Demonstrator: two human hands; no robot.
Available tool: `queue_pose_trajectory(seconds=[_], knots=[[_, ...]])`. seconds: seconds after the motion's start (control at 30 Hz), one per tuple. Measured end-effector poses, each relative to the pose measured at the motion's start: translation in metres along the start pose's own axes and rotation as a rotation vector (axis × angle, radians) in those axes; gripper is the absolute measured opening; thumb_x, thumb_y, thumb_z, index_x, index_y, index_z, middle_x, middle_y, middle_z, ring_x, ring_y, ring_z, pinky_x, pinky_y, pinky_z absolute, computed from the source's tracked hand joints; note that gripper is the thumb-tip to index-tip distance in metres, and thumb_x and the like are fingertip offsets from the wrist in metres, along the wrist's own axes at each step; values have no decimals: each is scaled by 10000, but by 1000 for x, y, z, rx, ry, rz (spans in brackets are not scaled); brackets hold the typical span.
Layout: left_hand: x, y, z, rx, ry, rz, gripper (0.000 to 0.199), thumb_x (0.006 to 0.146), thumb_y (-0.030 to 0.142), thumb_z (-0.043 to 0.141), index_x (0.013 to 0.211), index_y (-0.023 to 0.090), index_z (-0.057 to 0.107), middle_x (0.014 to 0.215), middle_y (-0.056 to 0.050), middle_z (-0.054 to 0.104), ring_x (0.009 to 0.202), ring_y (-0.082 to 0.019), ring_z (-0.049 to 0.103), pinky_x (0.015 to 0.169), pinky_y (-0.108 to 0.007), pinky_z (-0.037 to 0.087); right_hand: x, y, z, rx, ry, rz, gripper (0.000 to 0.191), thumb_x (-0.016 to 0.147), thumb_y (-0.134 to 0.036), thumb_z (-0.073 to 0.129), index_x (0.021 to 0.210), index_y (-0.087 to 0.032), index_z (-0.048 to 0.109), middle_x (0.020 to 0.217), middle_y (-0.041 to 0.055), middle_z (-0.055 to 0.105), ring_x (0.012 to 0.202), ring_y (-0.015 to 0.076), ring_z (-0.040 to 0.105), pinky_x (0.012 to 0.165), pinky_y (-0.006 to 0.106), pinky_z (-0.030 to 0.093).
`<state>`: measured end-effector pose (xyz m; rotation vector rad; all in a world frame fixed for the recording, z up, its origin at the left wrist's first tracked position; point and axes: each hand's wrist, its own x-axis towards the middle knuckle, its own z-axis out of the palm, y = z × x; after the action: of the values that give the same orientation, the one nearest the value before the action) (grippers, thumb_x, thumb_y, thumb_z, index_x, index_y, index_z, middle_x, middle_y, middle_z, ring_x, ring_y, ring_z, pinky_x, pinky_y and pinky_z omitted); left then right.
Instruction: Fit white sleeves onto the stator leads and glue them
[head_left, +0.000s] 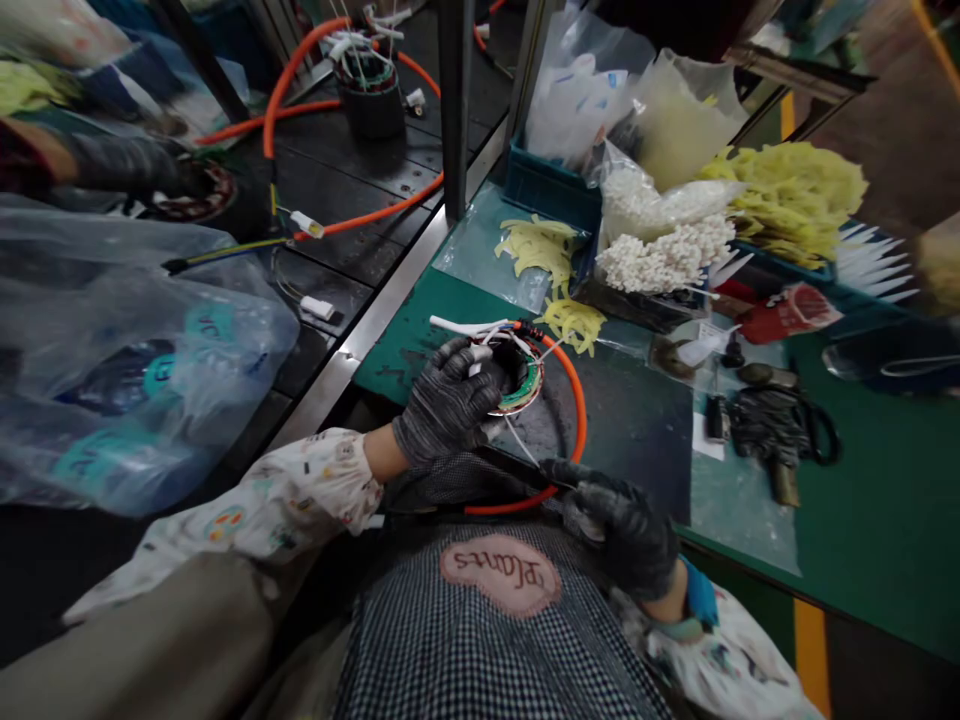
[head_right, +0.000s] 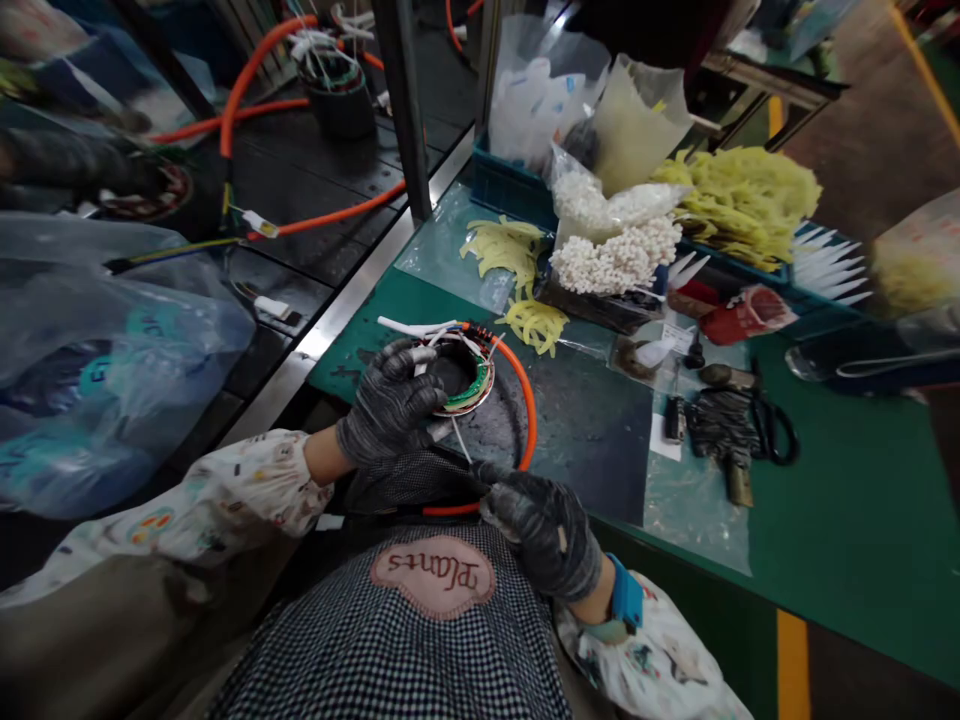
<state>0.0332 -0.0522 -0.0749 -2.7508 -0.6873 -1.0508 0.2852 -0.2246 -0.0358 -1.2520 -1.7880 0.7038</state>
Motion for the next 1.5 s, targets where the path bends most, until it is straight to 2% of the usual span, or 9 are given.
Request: queue_pose_trajectory(seconds=[0.1,0.4,0.5,0.6,0.7,0.8,1.0,1.33,1.5], knots=[[1,-3,-5,-34,-66,1,303,1045,508,652,1158,250,764,1189,-60,817,1374,-314,659,1270,-551,511,23,6,16,-165,23,-121,351,1067,-268,686,1373,-369,826,1256,42,889,1049,241,874,865,366,740],[1,-13,3,-176,60,53,264,1037,424,746,1261,287,774,1287,-18,843,1417,-272,677,1223,-464,503,100,44,39,-426,202,102,336,1021,-542,757,1169,-260,863,793,55,838,655,202,728,633,304,551],[1,-13,3,-170,44,54,217,1040,442,734,1192,300,799,1246,-13,850,1411,-272,682,1237,-466,487,116,38,39,-244,130,132,281,1039,-506,722,1014,-268,868,814,54,847,727,219,762,702,338,604],[2,-13,1,-173,15,44,216,1040,433,750,1199,303,816,1250,-26,850,1392,-267,690,1257,-456,469,127,31,31,19,101,143,335,1107,-515,625,1077,-284,865,1027,35,893,931,230,830,884,401,688],[3,-12,2,-200,-15,26,355,1019,432,778,1356,320,794,1289,-38,848,1382,-271,693,1270,-459,460,133,28,17,241,-61,145,326,1084,-545,671,1144,-298,875,1148,20,899,1059,238,844,982,440,704],[2,-12,3,-215,-16,17,414,1010,428,788,1410,323,774,1267,-31,855,1381,-275,698,1263,-466,463,134,31,10,282,-175,162,211,974,-449,812,1063,-271,882,1064,25,903,961,228,845,902,417,712],[1,-12,4,-185,-22,25,191,1030,451,767,1130,300,828,1206,0,871,1373,-260,722,1264,-466,463,128,38,14,118,17,134,116,900,-322,785,966,-254,852,937,24,883,814,209,815,781,374,683],[-1,-14,7,-200,-88,-15,269,986,454,801,1224,331,823,1212,-16,859,1369,-270,719,1265,-476,481,126,41,15,99,-38,56,105,934,-314,762,983,-264,840,962,18,879,842,205,813,822,391,694],[3,-11,6,-189,45,40,186,992,424,810,1104,275,817,1163,-30,861,1335,-268,731,1233,-459,487,117,49,16,89,-125,-150,120,994,-283,710,1012,-274,828,952,24,856,835,190,802,797,367,704]])
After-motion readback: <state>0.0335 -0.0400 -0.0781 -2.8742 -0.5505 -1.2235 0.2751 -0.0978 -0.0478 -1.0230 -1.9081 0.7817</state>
